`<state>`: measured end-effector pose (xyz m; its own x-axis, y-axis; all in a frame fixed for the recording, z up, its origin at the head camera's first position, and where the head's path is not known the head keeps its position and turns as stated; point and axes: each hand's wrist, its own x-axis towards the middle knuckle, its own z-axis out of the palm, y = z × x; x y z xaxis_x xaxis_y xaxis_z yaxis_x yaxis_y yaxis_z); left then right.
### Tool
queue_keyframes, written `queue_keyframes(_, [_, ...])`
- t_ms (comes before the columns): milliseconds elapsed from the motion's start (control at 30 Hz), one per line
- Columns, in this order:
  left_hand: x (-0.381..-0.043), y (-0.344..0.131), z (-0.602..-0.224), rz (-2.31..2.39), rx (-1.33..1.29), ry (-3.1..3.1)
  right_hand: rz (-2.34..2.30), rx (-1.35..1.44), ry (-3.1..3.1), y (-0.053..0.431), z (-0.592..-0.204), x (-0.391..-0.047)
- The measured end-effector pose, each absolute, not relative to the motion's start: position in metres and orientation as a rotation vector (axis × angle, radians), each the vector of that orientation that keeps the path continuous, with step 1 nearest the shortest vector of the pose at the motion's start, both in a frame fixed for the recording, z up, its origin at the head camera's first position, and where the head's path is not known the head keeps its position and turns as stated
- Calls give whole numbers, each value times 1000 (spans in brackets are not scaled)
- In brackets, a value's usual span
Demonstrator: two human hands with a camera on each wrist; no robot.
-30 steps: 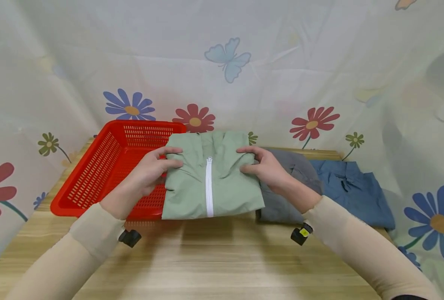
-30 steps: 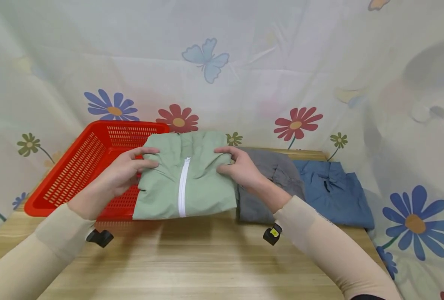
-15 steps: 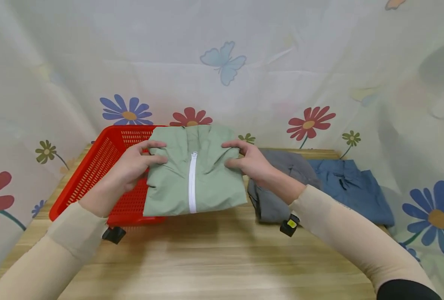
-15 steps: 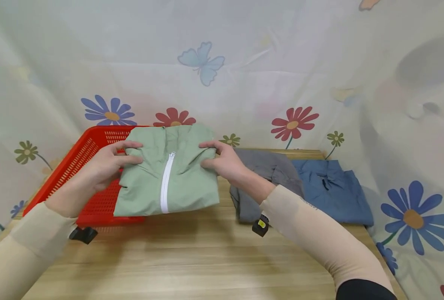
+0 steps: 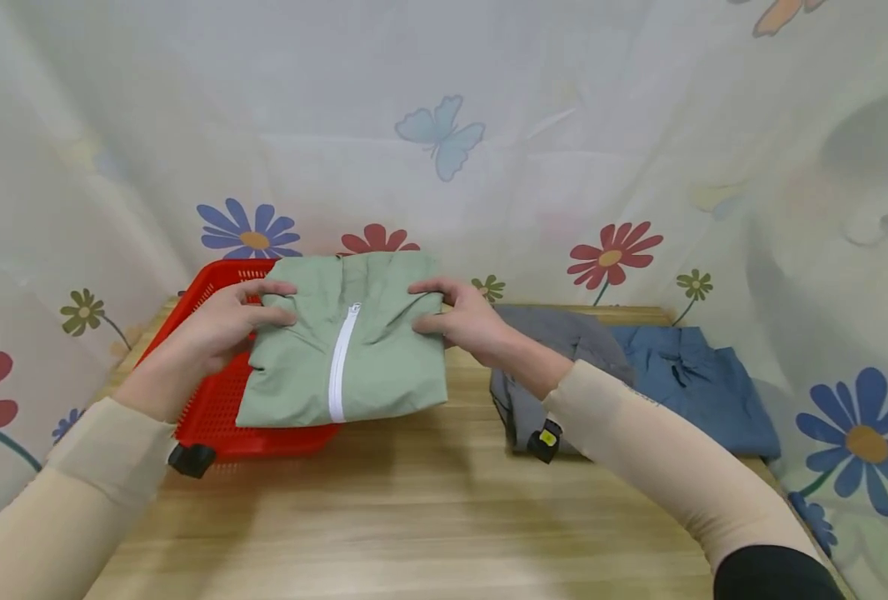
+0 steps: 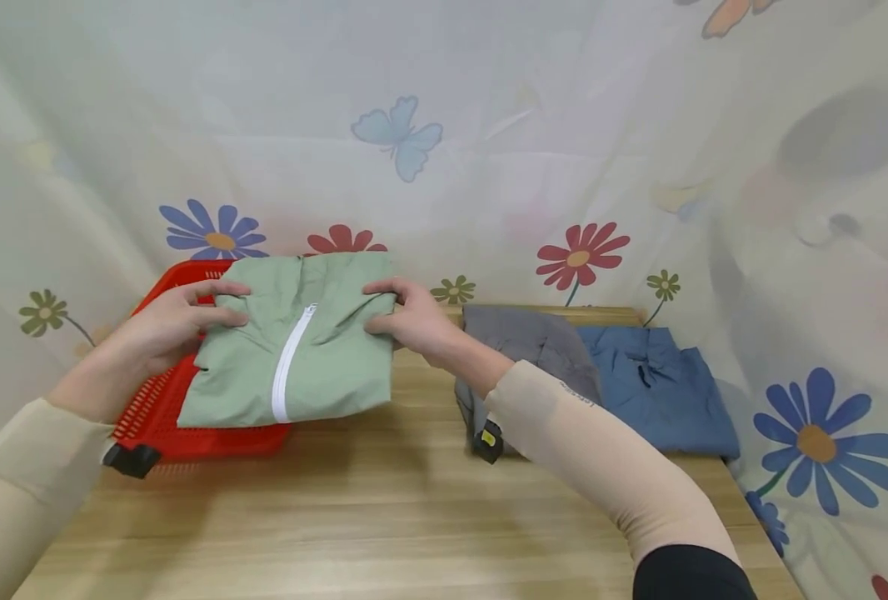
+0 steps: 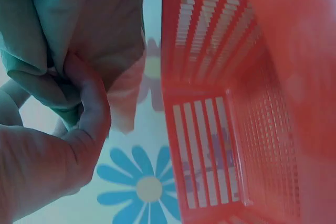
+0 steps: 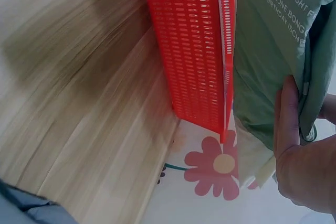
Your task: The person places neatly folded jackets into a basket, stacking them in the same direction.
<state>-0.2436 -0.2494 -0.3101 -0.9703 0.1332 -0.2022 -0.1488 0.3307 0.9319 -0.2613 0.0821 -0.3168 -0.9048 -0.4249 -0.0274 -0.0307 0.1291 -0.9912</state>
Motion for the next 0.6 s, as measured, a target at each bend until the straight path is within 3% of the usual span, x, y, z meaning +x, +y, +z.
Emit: queue_keyframes(600, [-254,-298,-312,1638,69,2299,-1853,-524,2124,39,-327,-268])
